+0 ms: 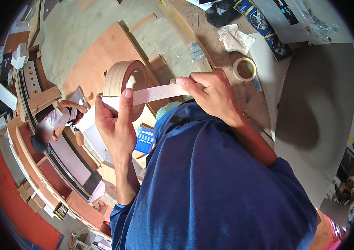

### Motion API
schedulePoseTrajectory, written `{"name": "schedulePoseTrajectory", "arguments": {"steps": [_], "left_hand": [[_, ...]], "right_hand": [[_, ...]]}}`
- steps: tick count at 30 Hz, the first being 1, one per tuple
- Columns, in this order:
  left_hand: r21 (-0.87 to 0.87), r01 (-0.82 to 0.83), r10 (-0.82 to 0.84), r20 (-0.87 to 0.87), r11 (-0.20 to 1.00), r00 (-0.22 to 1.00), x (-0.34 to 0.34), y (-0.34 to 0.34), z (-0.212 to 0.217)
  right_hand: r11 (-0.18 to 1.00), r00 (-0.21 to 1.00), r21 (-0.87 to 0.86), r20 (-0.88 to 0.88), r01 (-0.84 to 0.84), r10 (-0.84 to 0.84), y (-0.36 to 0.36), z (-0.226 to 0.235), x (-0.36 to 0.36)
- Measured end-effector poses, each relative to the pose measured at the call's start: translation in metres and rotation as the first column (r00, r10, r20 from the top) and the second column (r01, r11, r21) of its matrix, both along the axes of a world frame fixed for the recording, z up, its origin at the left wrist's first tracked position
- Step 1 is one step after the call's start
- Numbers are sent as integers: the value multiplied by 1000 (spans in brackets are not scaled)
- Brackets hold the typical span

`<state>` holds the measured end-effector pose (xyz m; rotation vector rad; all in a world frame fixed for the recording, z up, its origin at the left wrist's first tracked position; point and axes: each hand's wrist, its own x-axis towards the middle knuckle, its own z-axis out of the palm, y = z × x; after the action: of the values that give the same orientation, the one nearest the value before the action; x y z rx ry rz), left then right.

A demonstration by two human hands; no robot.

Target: The person handles thin wooden strips and curved wooden pieces, applying tape to the edges and assembling them into a circular shape. They then search through a storage container for additional parts.

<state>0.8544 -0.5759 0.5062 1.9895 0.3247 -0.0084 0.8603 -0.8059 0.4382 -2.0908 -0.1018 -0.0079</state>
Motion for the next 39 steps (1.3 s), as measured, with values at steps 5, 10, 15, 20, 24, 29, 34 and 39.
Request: {"name": "schedulePoseTrajectory", "arguments": {"steps": [5,10,15,20,24,29,34,39], "left_hand": [[-44,62,-57,113,997,992,-3,-24,9],[-1,-91,84,386,996,918,0,-10,8],[94,-75,45,287,993,957,32,48,36],[-193,66,-59,40,979,997,50,52,24],[-254,103,-107,-4,962,994,47,48,21],[-268,196,-190,50,943,981,54,40,26],[-242,250,-233,99,937,967,55,38,35],[-175,225,-216,71,959,974,50,44,41]], "right_hand": [[991,988,-46,-79,126,-129,8,0,4],[859,910,-368,-69,357,-408,-34,-48,7],[806,867,-320,214,498,-450,-103,-14,31],[651,900,-621,317,436,-300,-166,-70,55],[951,936,-164,282,263,-210,-60,13,46],[988,896,100,440,-120,65,65,61,41],[996,900,56,434,-76,44,86,60,54],[996,872,-10,484,91,-75,103,66,48]]}}
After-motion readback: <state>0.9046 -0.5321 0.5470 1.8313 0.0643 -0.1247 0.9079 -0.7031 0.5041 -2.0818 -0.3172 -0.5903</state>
